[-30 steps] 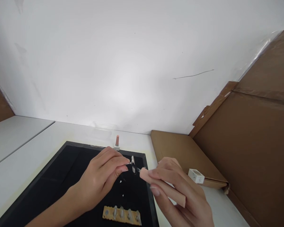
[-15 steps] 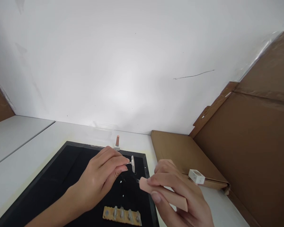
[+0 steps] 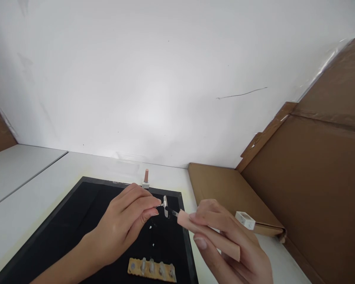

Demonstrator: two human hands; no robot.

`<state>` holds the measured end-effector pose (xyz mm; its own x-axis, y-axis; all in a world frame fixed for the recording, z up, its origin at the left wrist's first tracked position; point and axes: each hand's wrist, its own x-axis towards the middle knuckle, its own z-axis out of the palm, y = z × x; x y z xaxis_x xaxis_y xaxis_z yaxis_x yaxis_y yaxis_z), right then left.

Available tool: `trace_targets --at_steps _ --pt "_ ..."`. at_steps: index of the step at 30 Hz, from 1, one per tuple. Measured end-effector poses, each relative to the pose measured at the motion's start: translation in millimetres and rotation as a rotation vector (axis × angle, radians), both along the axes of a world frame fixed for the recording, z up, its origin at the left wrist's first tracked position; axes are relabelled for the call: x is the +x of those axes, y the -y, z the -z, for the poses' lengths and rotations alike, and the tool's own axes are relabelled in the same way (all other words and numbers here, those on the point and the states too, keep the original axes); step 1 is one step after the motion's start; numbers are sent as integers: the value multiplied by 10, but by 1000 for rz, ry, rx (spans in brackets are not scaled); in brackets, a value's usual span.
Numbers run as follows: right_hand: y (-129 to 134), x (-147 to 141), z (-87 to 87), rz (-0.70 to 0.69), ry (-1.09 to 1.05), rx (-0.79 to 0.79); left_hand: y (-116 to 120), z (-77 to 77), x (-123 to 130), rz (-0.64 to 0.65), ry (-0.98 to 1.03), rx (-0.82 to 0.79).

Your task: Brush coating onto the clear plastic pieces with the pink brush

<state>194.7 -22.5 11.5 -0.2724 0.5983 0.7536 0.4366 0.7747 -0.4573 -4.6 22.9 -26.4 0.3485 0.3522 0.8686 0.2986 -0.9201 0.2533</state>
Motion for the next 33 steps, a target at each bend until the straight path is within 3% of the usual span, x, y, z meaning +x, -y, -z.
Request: trace_targets --at_steps 6,11,16,20,26,33 --pt "59 3 16 -18 -25 -97 4 -15 8 -10 13 31" --pt "43 -2 0 20 -18 -76 2 -22 15 -9 21 40" --pt "23 -5 -17 -52 -7 -49 1 -9 15 -7 25 37" --pt "32 9 20 21 -25 -41 -2 -1 16 -13 27 45" --pt "-9 8 64 -19 24 23 -15 -7 13 -39 29 54" --pt "-16 10 93 -39 64 -23 -11 -27 16 -41 44 63"
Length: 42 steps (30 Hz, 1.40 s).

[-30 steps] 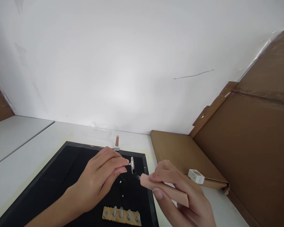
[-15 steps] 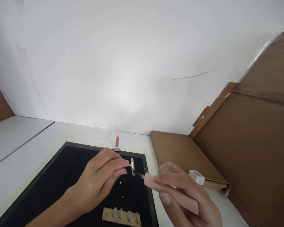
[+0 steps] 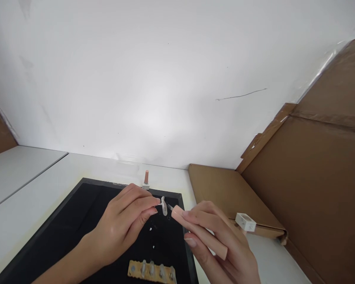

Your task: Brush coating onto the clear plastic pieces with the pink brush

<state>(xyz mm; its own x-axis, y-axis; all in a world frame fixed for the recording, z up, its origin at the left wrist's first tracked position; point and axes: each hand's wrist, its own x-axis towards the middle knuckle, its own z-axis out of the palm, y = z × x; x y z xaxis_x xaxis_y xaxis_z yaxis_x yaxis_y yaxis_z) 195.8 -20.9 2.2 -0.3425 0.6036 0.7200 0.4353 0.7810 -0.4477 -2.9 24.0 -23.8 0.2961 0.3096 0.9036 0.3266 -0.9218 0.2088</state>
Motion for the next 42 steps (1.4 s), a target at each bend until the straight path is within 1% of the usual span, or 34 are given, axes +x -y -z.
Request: trace_targets --at_steps 7,12,22,31,38,42 --pt "47 -12 -36 12 21 -65 0 -6 3 -2 8 4" --pt "24 5 -44 -11 34 -51 5 -21 9 -12 18 4" --pt "56 -29 -76 4 65 -100 6 -13 10 -14 26 -1" --pt "21 -26 -111 -10 -17 -12 -3 10 -10 -7 -31 -26" --pt "-15 -51 -142 46 43 37 8 -6 -13 18 -111 -43" --pt "-28 -58 -151 90 46 44 7 -7 -12 16 -110 -40"
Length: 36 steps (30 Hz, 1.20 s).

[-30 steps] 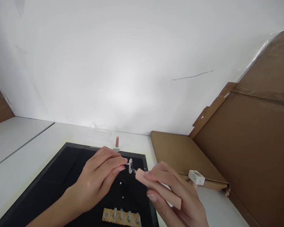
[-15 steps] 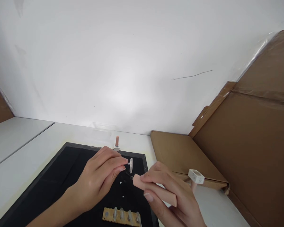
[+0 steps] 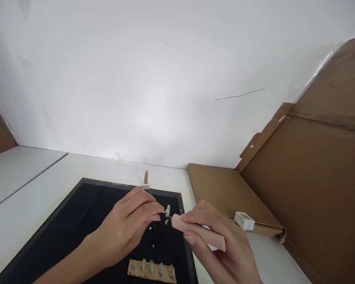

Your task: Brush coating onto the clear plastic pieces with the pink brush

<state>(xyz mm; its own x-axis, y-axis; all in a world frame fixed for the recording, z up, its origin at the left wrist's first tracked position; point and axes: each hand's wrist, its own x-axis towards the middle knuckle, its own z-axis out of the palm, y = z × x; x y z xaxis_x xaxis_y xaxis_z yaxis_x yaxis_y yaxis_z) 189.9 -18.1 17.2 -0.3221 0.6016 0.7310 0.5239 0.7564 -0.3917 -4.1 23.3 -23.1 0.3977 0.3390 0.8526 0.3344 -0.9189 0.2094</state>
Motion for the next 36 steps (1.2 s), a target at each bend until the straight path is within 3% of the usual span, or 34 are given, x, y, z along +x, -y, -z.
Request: trace_targets --at_steps 9,23,36 --pt "25 55 40 22 -21 51 1 0 -1 20 -1 -9" --pt "58 22 -20 -119 16 -42 -5 19 18 11 78 28" --pt "13 89 45 -25 -54 38 1 3 3 44 34 13"
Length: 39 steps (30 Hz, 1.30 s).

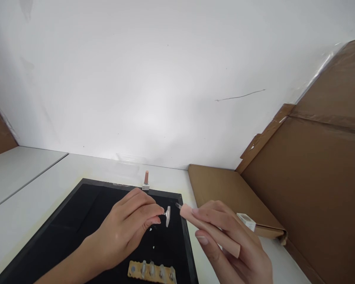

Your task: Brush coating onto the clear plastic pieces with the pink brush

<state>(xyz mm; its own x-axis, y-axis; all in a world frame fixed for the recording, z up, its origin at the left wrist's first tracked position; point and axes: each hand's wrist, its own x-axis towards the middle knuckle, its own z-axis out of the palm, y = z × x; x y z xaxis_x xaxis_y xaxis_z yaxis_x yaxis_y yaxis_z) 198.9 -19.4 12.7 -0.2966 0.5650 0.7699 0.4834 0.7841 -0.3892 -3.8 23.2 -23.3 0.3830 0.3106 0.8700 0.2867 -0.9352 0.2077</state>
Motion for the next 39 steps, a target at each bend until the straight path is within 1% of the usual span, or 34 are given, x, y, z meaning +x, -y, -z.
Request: trace_targets --at_steps 4,7,9,12,17,24,29,35,39 --pt "34 -15 -20 -82 13 -34 10 12 -7 -18 14 6" --pt "49 -25 -20 -112 63 -68 13 12 -11 -27 13 4" --pt "40 -23 -13 -110 71 -73 10 8 -10 -26 12 3" --pt "15 -9 -2 -94 17 -44 3 3 -5 -18 17 13" --pt "4 -10 -7 -45 -1 -34 3 7 -4 -14 15 17" --pt "11 -22 -30 -114 9 -45 10 0 -6 -18 20 13" --pt "7 4 -3 -54 -4 -40 -1 3 -3 -19 14 10" --pt "13 -23 -32 -94 -12 -32 -6 8 -2 -30 14 2" --pt "10 -16 -29 -48 -7 -31 -4 2 2 -26 25 15"
